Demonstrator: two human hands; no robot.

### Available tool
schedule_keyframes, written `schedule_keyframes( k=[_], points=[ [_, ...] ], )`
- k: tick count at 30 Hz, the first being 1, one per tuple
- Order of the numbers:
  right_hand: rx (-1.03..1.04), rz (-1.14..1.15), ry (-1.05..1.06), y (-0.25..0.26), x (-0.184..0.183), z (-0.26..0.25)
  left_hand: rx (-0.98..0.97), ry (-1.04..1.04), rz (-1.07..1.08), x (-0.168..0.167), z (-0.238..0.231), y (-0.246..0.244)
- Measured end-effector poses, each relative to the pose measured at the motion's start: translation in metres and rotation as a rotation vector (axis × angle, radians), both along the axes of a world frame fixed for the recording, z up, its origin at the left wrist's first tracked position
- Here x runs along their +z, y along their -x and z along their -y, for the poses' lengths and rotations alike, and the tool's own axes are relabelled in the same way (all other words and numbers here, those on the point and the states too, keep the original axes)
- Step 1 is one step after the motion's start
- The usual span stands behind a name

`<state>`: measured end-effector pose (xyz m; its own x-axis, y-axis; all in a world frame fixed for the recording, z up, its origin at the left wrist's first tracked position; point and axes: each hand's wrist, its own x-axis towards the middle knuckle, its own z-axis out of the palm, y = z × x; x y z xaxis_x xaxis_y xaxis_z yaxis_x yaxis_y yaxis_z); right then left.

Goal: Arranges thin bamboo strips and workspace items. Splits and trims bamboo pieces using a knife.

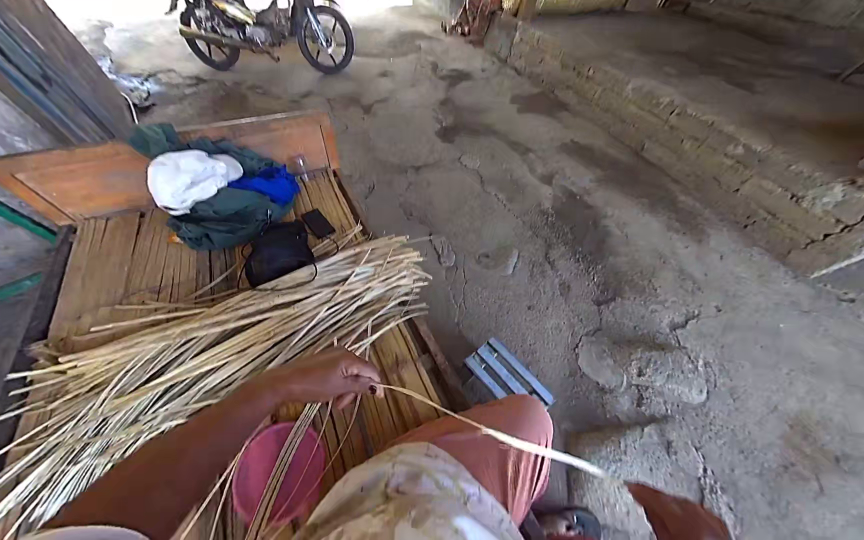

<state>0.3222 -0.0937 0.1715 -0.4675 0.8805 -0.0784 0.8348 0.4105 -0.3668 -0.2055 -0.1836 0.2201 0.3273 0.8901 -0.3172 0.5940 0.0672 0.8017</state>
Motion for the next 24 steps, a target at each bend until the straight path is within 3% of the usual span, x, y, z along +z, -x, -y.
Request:
schedule_keyframes(
  k=[2,5,8,13,17,21,24],
  points=[
    [0.000,-0.017,-0.132,0.014,-0.011,-0.014,0.048,0.057,-0.093,0.011,0.012,0.017],
    [0.014,-0.132,-0.316,0.048,-0.024,-0.029,0.341,-0.046,-0.398,-0.007,0.043,0.061],
    [-0.035,-0.198,-0.232,0.064,-0.041,-0.029,0.675,-0.108,-0.600,-0.048,0.091,0.102],
    [-0.165,-0.153,0.097,0.059,-0.069,-0.007,1.032,0.082,-0.855,-0.099,0.171,0.116],
    [-0.240,-0.179,0.199,0.037,-0.089,0.011,0.898,-0.170,-0.870,-0.121,0.179,0.078],
    [-0.342,-0.147,0.277,0.021,-0.112,0.027,0.543,-0.106,-0.650,-0.155,0.138,-0.009],
    [-0.407,-0.103,0.333,0.015,-0.130,0.042,0.521,0.067,-0.675,-0.194,0.128,-0.050]
  ],
)
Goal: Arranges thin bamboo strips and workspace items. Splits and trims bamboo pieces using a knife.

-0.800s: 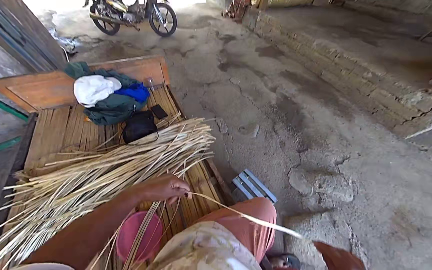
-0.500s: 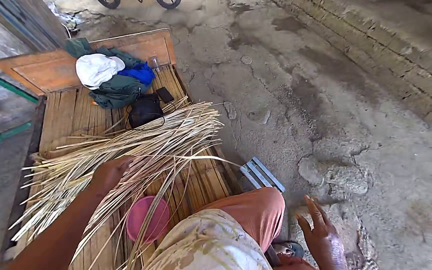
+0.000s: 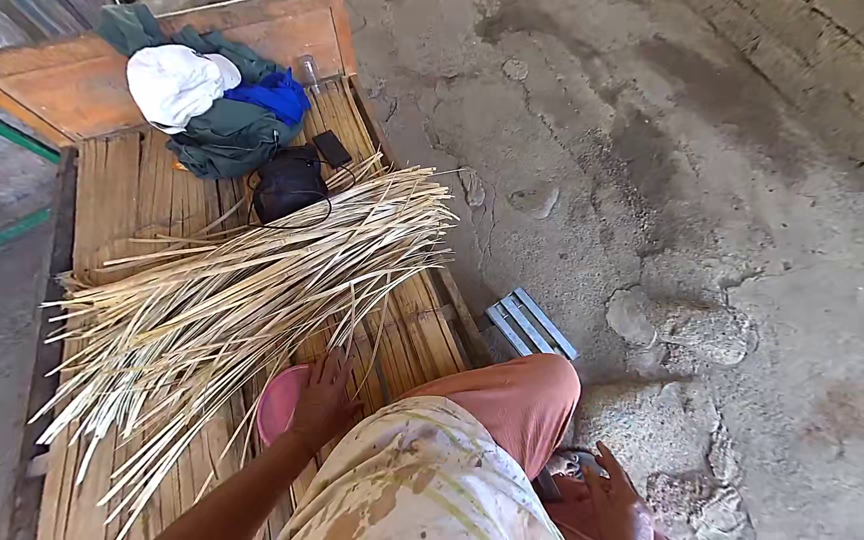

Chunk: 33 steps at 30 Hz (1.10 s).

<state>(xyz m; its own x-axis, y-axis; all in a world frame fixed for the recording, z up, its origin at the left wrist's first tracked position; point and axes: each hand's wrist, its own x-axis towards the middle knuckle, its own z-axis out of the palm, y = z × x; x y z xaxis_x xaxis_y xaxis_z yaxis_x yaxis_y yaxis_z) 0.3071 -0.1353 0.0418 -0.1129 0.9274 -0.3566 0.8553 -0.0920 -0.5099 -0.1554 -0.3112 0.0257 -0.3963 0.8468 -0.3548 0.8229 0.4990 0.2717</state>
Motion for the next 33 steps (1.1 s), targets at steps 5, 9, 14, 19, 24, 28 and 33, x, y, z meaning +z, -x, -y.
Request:
schedule_keyframes(
  k=[5,9,14,19,24,28,33],
  points=[
    [-0.014,0.053,0.042,-0.012,-0.030,0.025,0.026,-0.050,0.045,-0.021,0.016,0.020],
    [-0.023,0.059,0.021,-0.011,-0.031,0.021,0.049,-0.056,0.045,-0.005,0.022,0.075],
    [-0.027,0.055,0.086,-0.010,-0.029,0.012,-0.051,0.097,-0.078,0.034,0.008,0.152],
    [-0.022,0.065,0.099,-0.005,-0.024,0.014,-0.063,0.133,-0.184,0.048,-0.009,0.197],
    [-0.015,0.045,0.110,-0.009,-0.031,0.015,-0.144,0.021,-0.213,0.031,0.001,0.162],
    [0.025,0.087,0.110,-0.008,-0.027,0.016,-0.136,-0.169,-0.288,0.035,0.010,0.120],
    [0.009,0.064,0.136,-0.007,-0.022,0.013,0.227,0.241,-0.159,0.076,0.009,0.098]
  ],
)
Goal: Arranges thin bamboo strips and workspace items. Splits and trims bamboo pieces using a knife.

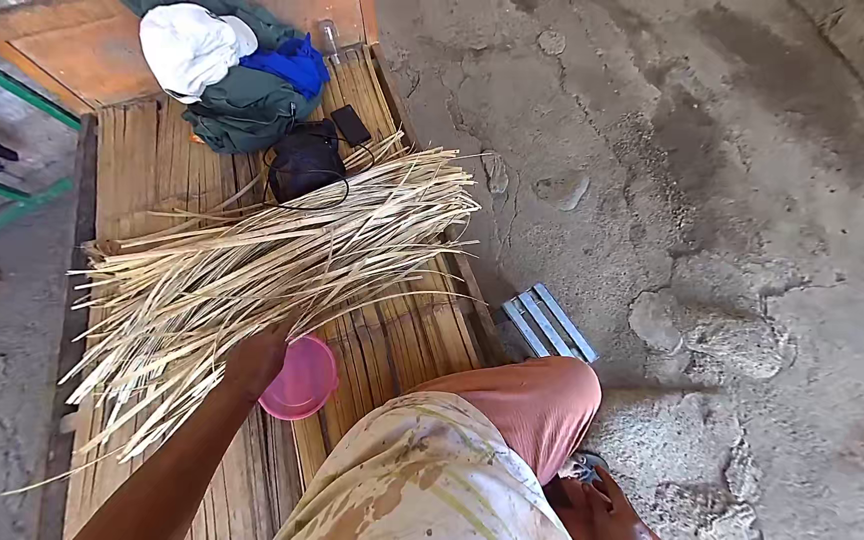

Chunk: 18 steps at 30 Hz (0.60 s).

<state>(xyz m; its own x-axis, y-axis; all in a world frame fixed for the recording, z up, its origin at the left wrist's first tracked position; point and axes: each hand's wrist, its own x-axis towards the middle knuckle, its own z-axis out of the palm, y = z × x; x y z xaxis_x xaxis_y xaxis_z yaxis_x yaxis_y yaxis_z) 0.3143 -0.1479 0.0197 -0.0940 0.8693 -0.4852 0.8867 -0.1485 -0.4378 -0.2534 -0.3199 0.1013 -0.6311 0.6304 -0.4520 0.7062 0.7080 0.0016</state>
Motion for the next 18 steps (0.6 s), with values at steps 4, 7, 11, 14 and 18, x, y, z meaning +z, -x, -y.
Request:
schedule_keyframes(
  k=[4,7,11,14,18],
  points=[
    [-0.005,0.026,-0.008,0.000,-0.002,0.002,0.045,0.067,0.009,0.066,-0.017,0.014],
    [0.000,0.024,0.006,0.000,-0.001,0.001,0.023,0.110,-0.053,0.128,-0.037,0.038],
    [-0.018,0.027,0.011,-0.003,-0.005,0.001,-0.063,0.053,-0.192,0.168,-0.046,0.099],
    [-0.028,0.028,0.009,-0.004,-0.007,0.002,-0.074,0.025,-0.056,0.181,-0.059,0.139],
    [0.008,0.026,0.000,-0.007,-0.010,0.002,0.055,-0.137,0.017,0.141,-0.060,0.158]
  ],
)
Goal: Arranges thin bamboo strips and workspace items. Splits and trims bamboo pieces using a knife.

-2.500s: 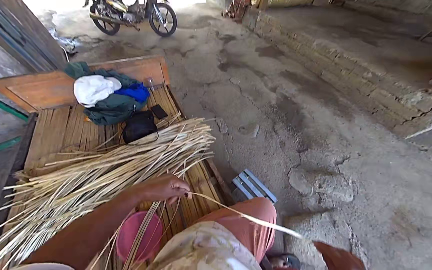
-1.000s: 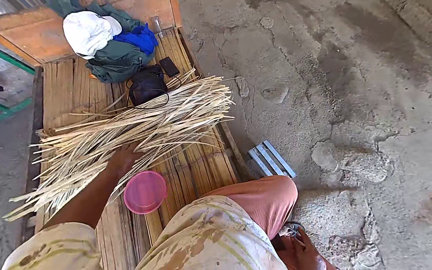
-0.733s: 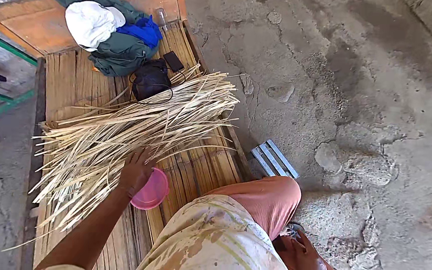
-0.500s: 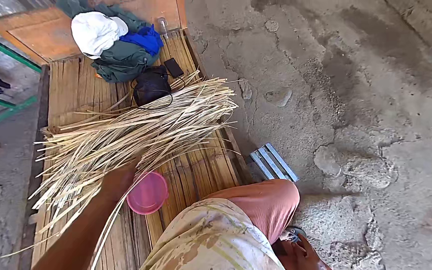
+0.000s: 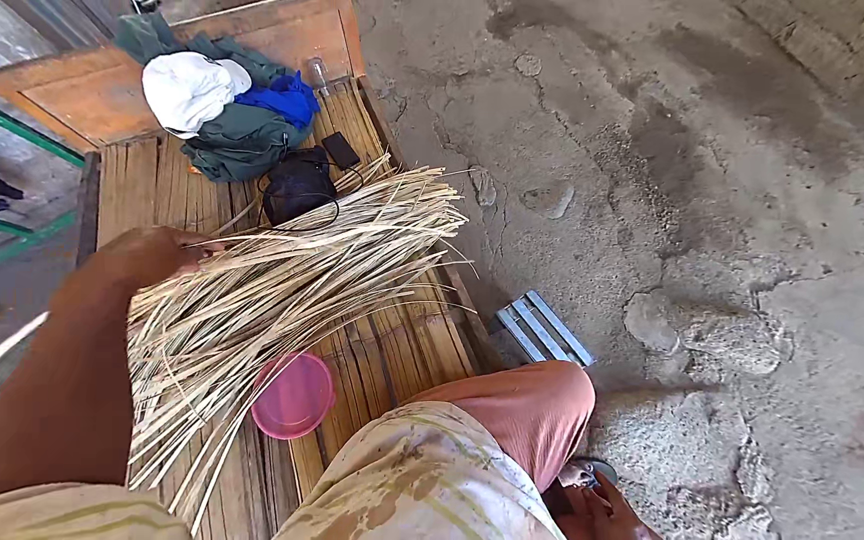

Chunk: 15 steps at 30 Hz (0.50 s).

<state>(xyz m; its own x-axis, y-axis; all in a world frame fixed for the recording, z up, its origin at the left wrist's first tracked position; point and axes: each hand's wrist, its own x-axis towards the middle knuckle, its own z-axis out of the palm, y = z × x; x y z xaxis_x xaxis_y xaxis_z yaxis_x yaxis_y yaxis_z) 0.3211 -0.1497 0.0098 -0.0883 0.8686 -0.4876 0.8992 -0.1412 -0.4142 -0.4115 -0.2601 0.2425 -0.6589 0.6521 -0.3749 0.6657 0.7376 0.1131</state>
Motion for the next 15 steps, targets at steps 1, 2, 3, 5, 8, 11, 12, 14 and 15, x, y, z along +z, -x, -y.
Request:
schedule_keyframes(
  k=[1,2,3,5,8,11,12,14,15],
  points=[
    [0.017,-0.010,0.014,0.000,0.002,-0.001,-0.008,-0.053,-0.047,-0.023,0.004,0.005],
    [0.028,-0.016,0.025,0.001,0.003,-0.002,-0.036,-0.092,-0.101,-0.045,0.009,0.005],
    [0.033,-0.015,0.028,0.001,0.005,-0.003,-0.057,-0.146,-0.151,-0.062,0.011,-0.003],
    [0.030,-0.010,0.025,0.003,0.008,-0.003,-0.055,-0.285,-0.170,-0.083,0.012,-0.036],
    [0.036,-0.002,0.028,0.007,0.011,-0.003,-0.066,-0.336,-0.008,-0.117,0.023,-0.107],
    [0.062,0.024,0.051,0.007,0.005,-0.006,-0.373,-0.240,0.245,-0.178,0.049,-0.154],
    [0.064,0.030,0.063,0.006,0.003,-0.006,-0.461,-0.164,0.282,-0.194,0.055,-0.162],
    [0.062,0.040,0.092,0.007,0.004,-0.008,-0.512,0.036,0.280,-0.213,0.059,-0.169],
    [0.059,0.046,0.102,0.007,0.006,-0.009,-0.511,0.088,0.246,-0.217,0.061,-0.168]
  ],
)
